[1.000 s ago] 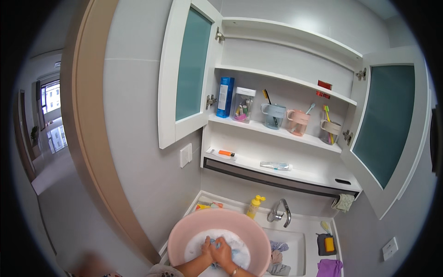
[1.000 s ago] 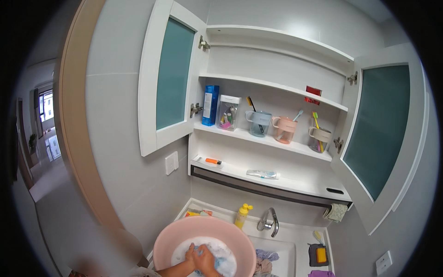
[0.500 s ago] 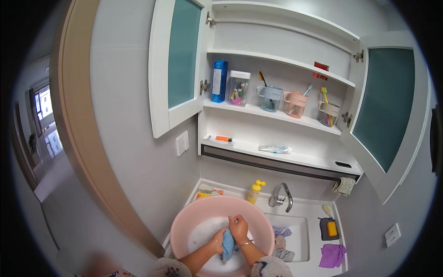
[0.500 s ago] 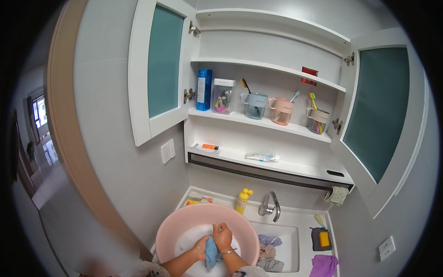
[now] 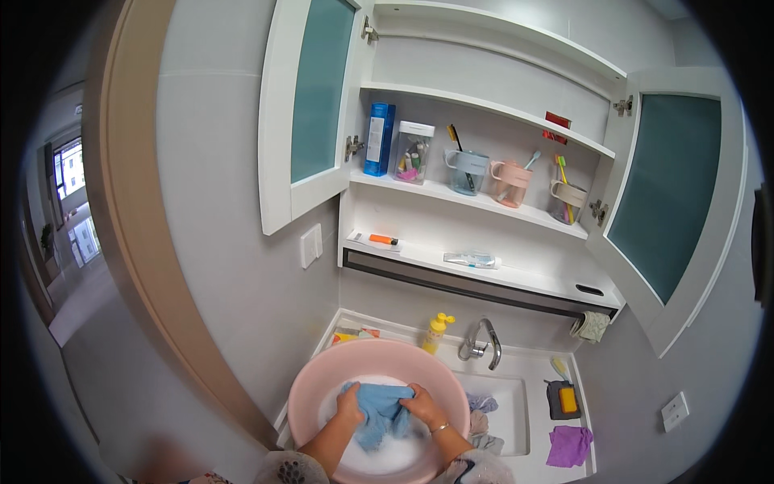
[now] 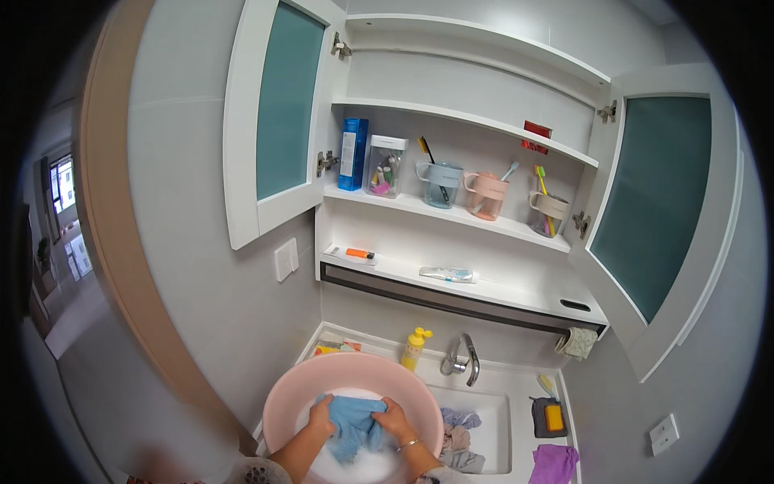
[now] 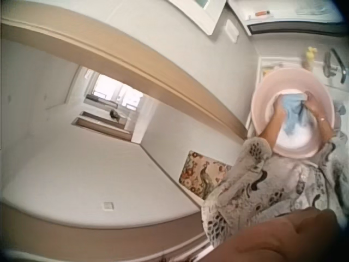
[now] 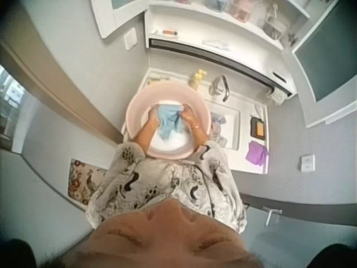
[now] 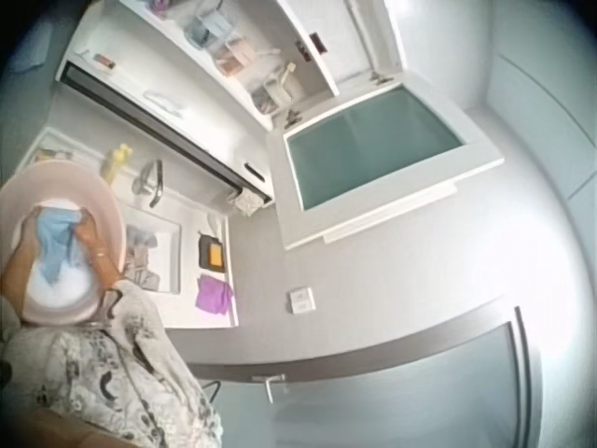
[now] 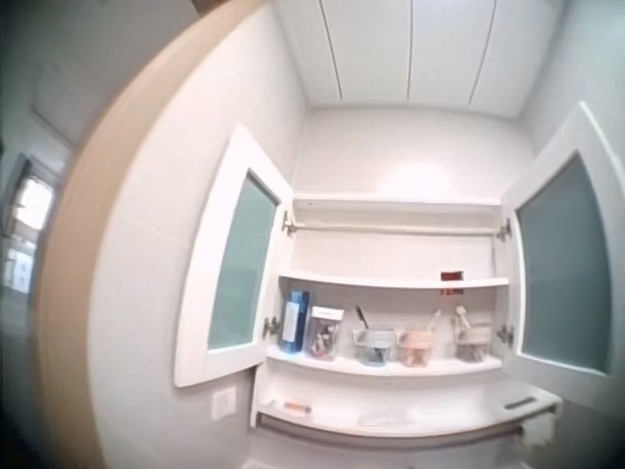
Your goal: The person hand-washes a blue cloth in a pink basin filled with soapy water. They repeatedly submerge, agitate, squeeze, and wring the cloth to clean it.
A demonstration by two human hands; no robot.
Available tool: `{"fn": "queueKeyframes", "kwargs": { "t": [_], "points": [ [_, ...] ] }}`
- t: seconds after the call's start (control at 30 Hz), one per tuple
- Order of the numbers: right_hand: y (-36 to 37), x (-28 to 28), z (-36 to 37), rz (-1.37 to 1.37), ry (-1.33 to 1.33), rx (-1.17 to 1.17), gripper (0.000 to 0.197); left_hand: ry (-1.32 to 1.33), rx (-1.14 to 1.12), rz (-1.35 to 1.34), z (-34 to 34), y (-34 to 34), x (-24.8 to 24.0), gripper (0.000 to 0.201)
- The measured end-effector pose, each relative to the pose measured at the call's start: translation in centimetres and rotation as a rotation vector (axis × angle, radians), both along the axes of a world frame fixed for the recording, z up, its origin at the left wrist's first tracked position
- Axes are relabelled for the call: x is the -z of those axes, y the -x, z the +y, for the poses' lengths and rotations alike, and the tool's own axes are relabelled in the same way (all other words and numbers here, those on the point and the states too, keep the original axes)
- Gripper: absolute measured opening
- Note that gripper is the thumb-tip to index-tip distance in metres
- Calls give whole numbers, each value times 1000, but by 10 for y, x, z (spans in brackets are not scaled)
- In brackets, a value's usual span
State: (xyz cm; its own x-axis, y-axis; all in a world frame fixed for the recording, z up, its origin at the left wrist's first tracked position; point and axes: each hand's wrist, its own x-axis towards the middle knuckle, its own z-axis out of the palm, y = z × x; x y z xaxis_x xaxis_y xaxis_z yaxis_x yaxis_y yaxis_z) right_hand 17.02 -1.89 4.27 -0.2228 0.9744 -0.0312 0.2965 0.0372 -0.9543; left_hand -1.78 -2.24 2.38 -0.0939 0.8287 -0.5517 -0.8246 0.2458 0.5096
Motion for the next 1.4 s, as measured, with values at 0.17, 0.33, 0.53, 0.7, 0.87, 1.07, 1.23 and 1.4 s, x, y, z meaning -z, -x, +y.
{"fn": "queueKeyframes", "kwargs": {
  "t": [0.17, 0.33, 0.53, 0.7, 0.87, 1.07, 1.23, 1.4],
  "points": [
    [87, -38, -46, 83, -436, 104, 24, -250, 53, -37, 19, -10, 68, 33],
    [71, -24, -12, -311, -363, 414, 28, 48, 162, 286, -32, -41, -18, 43],
    [102, -45, -53, -122, -629, 242, 22, -18, 182, 214, -8, -15, 4, 50],
    [79, -30, -3, -479, -359, 247, 34, 85, 604, -108, -24, -19, -40, 66],
    [38, 36, 68, -154, 91, 338, 52, 29, 486, 154, -1, -5, -16, 47],
    [30, 129, 46, -576, 106, -12, 61, 240, 291, 558, 31, 36, 72, 66],
    [8, 114, 45, -373, 203, 424, 48, 247, 132, 419, 26, 18, 45, 66],
    [35, 74, 32, 202, -7, 404, 33, -5, 58, 66, 38, 19, 90, 41]
  ]
}}
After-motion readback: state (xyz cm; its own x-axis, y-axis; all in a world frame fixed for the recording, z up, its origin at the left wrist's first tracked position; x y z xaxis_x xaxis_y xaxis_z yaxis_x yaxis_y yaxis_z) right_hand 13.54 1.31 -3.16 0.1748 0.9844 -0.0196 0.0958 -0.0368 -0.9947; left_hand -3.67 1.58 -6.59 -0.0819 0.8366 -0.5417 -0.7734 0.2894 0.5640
